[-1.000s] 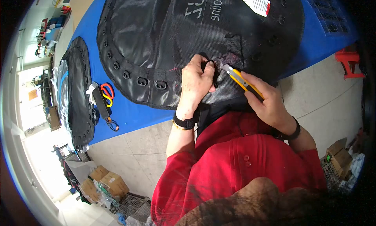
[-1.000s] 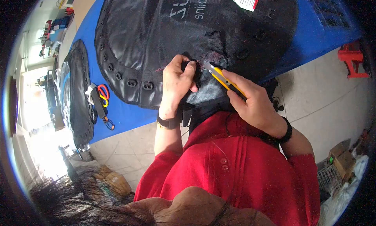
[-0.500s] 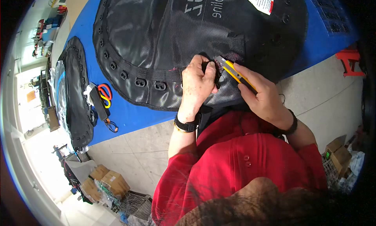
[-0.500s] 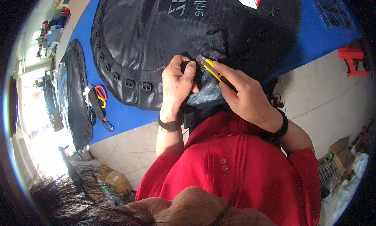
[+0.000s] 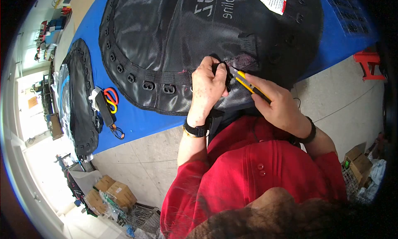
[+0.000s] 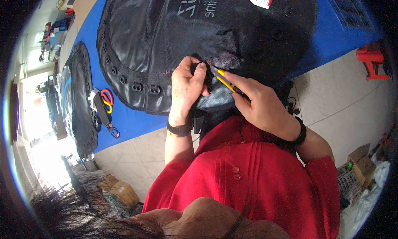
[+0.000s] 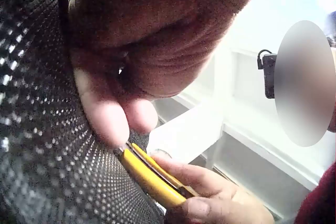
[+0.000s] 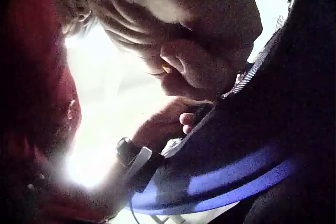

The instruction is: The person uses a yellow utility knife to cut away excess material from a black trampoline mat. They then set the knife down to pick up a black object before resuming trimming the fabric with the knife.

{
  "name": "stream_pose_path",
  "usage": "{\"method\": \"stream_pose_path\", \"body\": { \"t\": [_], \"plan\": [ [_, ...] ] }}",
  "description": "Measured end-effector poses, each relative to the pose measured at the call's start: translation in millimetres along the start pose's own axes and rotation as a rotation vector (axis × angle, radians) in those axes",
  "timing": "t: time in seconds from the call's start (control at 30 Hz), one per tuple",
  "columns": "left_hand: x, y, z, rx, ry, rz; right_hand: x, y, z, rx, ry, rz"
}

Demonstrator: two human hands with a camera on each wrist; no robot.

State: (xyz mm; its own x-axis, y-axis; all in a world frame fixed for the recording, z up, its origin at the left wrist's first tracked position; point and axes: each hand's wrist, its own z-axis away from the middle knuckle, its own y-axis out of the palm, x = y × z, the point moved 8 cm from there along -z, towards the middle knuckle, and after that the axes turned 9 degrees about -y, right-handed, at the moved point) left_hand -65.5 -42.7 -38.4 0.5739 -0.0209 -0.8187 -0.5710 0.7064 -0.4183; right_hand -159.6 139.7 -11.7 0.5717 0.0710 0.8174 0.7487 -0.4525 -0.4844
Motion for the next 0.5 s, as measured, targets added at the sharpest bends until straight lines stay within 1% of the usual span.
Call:
{"method": "stream_pose_path", "body": {
  "t": [0.13,0.3,0.37,0.4,0.5],
  "plan": [
    [-2,-1,1,-0.005,0.007,-0.029,1,-1,10,0.08,0.115,-0.009],
    [1,0,3,-0.037,0.018,0.026,-1,-11,14,-0.003,0.039,-0.005],
    [12,0,1,-0.125,0.127,-0.059,-5,-17,14,-0.034,0.04,-0.016],
    [4,-1,4,-0.167,0.182,-0.1,-8,-20,14,-0.043,0.053,-0.023],
    [-21,1,21,-0.173,0.197,-0.249,-11,-25,14,-0.05,0.081,-0.024]
  ]
}}
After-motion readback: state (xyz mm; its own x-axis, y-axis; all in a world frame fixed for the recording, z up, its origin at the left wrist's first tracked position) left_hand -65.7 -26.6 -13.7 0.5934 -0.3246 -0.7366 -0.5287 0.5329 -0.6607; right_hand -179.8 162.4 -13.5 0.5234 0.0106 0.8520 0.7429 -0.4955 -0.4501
